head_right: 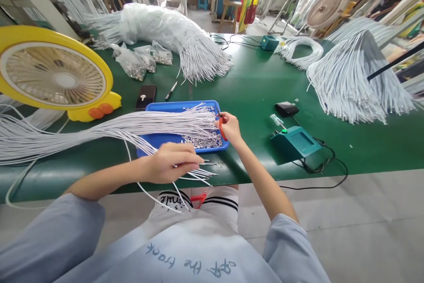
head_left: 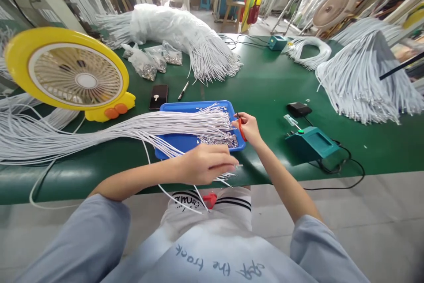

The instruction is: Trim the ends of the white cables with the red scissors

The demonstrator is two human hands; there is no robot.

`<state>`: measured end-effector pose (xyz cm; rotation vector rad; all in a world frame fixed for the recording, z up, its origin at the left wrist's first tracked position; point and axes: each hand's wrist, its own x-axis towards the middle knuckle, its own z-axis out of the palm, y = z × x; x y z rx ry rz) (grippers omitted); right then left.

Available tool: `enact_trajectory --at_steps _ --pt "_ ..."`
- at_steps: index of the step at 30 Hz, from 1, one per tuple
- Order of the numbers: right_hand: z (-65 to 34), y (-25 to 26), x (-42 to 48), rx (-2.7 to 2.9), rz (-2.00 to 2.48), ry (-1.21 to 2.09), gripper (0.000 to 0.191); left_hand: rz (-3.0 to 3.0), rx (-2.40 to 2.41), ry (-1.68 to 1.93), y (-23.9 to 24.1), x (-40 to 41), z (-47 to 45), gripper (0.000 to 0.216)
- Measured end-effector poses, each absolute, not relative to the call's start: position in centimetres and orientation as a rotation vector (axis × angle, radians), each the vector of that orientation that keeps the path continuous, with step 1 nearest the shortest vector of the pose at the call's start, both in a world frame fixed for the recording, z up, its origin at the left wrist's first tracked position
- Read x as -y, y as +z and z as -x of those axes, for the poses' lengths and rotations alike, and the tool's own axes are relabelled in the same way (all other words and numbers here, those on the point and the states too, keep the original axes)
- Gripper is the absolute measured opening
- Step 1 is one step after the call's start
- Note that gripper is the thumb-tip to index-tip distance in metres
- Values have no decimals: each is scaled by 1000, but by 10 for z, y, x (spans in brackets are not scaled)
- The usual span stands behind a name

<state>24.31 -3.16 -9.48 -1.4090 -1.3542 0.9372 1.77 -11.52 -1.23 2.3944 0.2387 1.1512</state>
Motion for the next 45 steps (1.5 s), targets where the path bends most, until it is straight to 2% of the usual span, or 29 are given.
enact_trajectory --at_steps 5,8,11,14,17,19,23,26,30,35,42,45 --pt "-237 -62 22 1293 1293 849 34 -2690 -184 676 -67 135 -45 34" --pt "-223 -36 14 1280 1210 809 34 -2792 -146 436 -92 132 -60 34" --pt "-206 -12 9 1322 1016 759 28 -2949 -140 386 -88 115 -60 27" --pt "-195 9 10 1359 870 681 19 -3024 -460 255 -68 82 -44 18" --pt "-193 21 15 1351 857 608 17 -2950 -878 -53 -62 42 -28 24" --pt "-195 24 19 1336 882 575 19 -2917 -985 -128 -68 21 -23 26" --pt "-201 24 25 1328 933 583 19 -2891 -992 -156 -84 5 -24 24" --pt "-200 25 29 1280 793 601 13 -2873 -971 -175 -85 4 -25 26" --pt "-193 30 33 1234 639 651 18 -2850 -1000 -175 -77 3 -21 24" --pt "-188 33 34 1209 588 620 16 -2719 -982 -94 -59 -3 -10 22" --pt "-195 33 37 1263 778 617 7 -2267 -668 212 -42 -5 -6 19" --pt "-199 28 34 1265 900 709 13 -2157 -559 253 -42 -3 -7 19"
